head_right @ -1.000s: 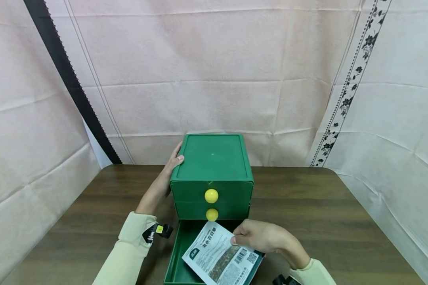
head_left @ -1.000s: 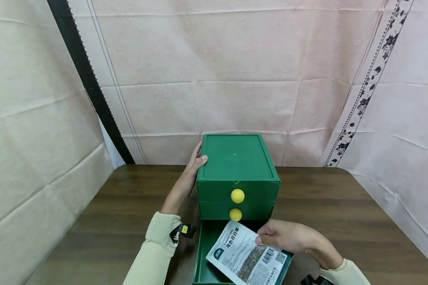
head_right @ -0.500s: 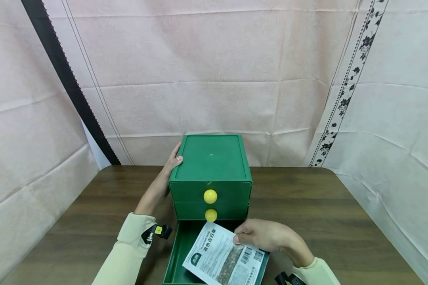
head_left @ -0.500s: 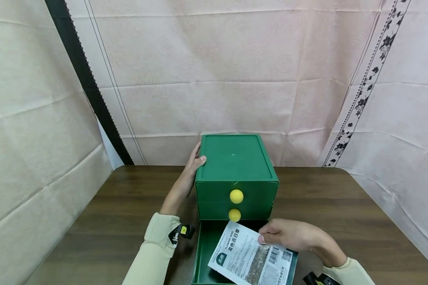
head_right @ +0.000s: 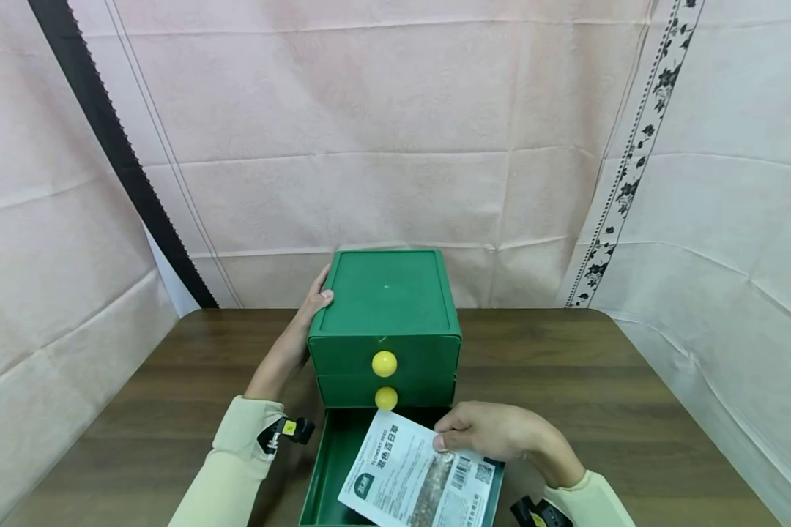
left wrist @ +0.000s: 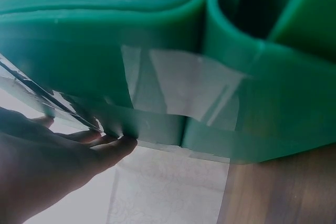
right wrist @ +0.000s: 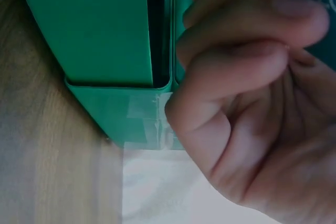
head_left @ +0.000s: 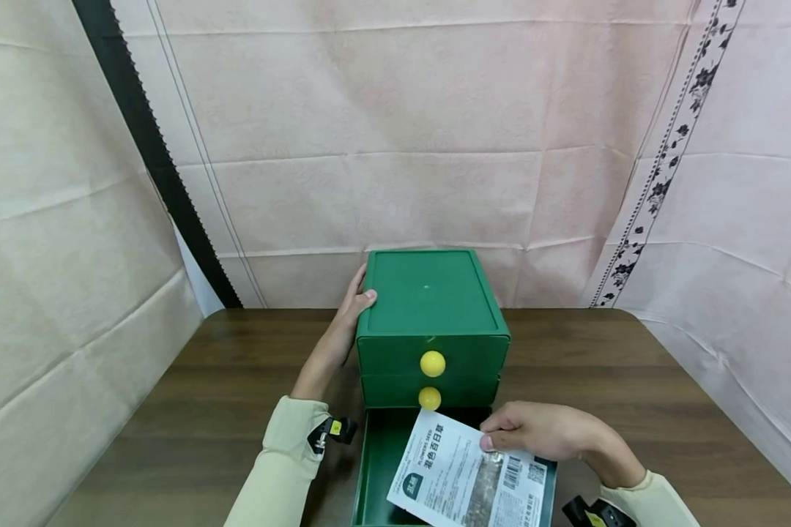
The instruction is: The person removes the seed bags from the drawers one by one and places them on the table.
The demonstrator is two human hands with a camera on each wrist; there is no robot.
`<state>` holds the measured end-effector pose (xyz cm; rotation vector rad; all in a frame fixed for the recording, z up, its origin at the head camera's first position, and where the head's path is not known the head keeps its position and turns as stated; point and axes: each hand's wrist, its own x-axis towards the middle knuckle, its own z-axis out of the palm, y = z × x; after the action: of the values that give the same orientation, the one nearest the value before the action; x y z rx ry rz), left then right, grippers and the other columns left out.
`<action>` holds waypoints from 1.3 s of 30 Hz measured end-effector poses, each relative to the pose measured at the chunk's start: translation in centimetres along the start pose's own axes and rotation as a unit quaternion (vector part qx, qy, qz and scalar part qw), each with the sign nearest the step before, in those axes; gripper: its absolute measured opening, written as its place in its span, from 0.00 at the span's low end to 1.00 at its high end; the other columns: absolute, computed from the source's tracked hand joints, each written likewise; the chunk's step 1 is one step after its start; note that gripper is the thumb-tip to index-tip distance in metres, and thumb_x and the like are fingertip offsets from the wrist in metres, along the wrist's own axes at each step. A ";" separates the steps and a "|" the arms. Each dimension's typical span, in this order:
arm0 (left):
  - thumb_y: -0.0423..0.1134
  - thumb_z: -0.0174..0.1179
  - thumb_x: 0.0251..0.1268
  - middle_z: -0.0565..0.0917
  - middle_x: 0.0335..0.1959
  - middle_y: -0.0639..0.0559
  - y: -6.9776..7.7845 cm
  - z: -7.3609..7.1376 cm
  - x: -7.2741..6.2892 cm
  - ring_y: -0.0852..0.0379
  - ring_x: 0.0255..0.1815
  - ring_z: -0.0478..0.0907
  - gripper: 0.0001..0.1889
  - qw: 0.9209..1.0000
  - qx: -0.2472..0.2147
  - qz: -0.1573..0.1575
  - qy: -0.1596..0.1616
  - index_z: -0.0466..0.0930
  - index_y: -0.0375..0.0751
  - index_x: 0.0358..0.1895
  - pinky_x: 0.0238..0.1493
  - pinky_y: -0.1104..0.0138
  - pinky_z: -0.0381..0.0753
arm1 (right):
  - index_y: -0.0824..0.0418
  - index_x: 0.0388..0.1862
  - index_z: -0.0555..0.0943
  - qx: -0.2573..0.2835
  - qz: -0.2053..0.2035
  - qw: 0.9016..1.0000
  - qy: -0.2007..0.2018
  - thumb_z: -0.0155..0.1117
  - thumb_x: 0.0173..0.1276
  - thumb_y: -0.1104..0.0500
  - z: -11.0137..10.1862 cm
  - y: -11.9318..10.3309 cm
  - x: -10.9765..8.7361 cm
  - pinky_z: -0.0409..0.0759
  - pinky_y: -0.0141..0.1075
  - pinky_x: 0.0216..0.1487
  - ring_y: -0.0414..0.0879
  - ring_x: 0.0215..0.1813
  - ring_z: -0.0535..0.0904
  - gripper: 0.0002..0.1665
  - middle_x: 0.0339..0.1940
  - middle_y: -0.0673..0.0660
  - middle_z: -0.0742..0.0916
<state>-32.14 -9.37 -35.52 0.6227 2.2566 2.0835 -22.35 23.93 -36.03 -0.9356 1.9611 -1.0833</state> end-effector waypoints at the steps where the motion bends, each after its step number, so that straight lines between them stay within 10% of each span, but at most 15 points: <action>1: 0.60 0.43 0.76 0.41 0.88 0.50 0.0 0.0 0.0 0.41 0.86 0.40 0.42 1.000 -0.001 0.000 0.000 0.36 0.65 0.87 0.77 0.30 0.44 | 0.58 0.54 0.88 0.002 -0.002 1.000 -0.003 0.50 0.86 0.57 0.0 0.0 0.0 0.84 0.30 0.41 0.40 0.39 0.89 0.17 0.42 0.50 0.92; 39: 0.60 0.42 0.77 0.40 0.88 0.51 -0.1 0.2 0.0 0.42 0.87 0.39 0.42 1.000 0.000 0.007 -0.002 0.35 0.63 0.88 0.78 0.30 0.42 | 0.58 0.55 0.87 0.016 -0.044 0.998 -0.044 0.49 0.86 0.60 -3.1 1.3 -3.2 0.85 0.29 0.41 0.39 0.41 0.89 0.18 0.45 0.52 0.92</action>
<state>-32.09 -9.19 -35.70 0.6423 2.2563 2.0870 -23.69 28.30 -35.16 -1.0433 1.8404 -1.1014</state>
